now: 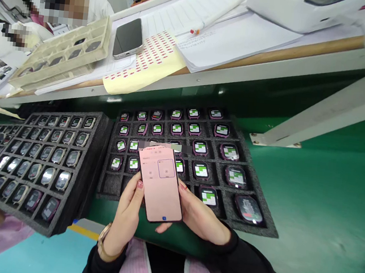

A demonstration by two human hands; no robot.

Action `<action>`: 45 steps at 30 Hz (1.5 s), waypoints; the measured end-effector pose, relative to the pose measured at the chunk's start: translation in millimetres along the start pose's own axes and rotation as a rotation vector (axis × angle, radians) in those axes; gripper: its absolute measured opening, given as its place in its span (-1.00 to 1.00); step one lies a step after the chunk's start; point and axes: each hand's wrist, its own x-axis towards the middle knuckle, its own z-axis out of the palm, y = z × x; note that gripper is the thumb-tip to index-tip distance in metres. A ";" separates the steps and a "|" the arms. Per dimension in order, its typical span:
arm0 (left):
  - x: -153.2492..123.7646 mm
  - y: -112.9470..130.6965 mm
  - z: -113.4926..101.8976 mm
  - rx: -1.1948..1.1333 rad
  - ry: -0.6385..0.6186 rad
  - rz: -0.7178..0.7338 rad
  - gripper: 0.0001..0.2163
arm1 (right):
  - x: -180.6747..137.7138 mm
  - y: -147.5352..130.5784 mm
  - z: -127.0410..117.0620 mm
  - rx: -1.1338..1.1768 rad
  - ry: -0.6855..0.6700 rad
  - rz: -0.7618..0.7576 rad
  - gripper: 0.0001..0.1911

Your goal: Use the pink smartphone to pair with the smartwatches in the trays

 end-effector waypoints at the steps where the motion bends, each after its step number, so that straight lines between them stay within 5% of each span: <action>1: -0.1 -0.1 0.1 -0.002 -0.002 0.006 -0.58 | -0.1 0.2 0.1 0.000 -0.002 -0.004 -0.54; 15: 1.9 17.9 11.8 -0.011 -0.092 0.132 -0.52 | -3.2 10.0 -3.3 -0.094 -0.006 0.007 -0.49; 45: 0.9 25.5 20.6 -0.038 -0.083 0.074 -0.52 | -4.7 8.2 0.0 -0.102 0.032 0.066 -0.29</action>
